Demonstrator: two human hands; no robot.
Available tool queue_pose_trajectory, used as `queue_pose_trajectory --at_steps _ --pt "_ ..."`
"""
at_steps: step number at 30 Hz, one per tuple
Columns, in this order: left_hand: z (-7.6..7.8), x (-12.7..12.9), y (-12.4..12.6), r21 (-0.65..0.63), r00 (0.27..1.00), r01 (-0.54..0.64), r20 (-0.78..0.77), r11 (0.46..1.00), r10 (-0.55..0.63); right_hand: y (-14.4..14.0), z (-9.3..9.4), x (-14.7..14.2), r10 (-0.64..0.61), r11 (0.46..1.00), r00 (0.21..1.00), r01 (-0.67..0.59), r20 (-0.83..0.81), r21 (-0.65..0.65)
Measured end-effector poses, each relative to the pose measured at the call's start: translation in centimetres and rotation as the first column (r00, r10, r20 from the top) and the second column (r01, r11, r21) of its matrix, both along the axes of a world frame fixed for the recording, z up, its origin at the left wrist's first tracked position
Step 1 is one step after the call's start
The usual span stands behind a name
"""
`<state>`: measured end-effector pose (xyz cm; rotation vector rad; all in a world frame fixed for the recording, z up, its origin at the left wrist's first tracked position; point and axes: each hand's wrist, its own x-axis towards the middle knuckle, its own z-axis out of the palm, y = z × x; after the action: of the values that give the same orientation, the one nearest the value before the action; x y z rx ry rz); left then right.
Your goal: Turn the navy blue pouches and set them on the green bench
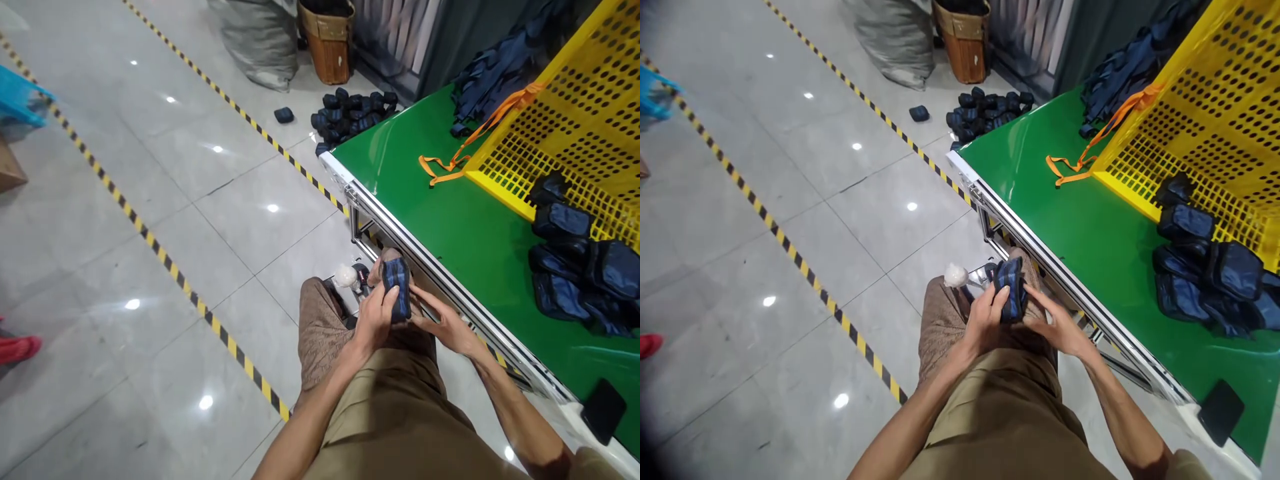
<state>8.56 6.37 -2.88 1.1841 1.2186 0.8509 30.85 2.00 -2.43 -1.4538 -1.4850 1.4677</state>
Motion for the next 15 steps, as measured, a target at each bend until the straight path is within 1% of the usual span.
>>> queue_pose_trajectory --at_steps 2,4,6,8,10,12,15 --pt "0.2 0.5 -0.8 0.038 0.999 0.029 -0.04 0.999 -0.027 -0.1 0.7 -2.6 -0.098 0.995 0.995 0.097 -0.026 -0.037" --pt "0.3 0.8 -1.2 0.033 0.999 0.027 -0.03 0.999 -0.026 0.0 1.3 -4.9 -0.183 0.983 0.98 0.184 0.076 -0.008" --pt "0.2 0.8 -1.0 -0.011 1.0 0.002 -0.02 1.0 -0.002 0.3 1.7 -6.2 -0.186 0.983 0.963 0.181 0.196 0.042" --pt "-0.2 0.6 -0.5 -0.072 0.999 -0.033 -0.026 0.997 0.031 0.6 2.0 -6.6 -0.134 0.99 0.961 0.118 0.24 0.083" --pt "-0.9 0.3 0.0 -0.121 0.999 -0.042 -0.022 0.992 0.04 0.8 2.1 -6.3 -0.108 0.991 0.957 0.082 0.27 0.106" --pt "-1.8 0.2 0.1 -0.155 1.0 -0.026 0.013 0.988 0.028 0.9 2.0 -5.7 -0.124 0.991 0.935 0.102 0.333 0.082" --pt "-2.9 0.4 -0.7 -0.217 0.997 0.022 0.071 0.976 -0.007 1.1 1.6 -5.5 -0.153 0.986 0.89 0.169 0.429 0.0"
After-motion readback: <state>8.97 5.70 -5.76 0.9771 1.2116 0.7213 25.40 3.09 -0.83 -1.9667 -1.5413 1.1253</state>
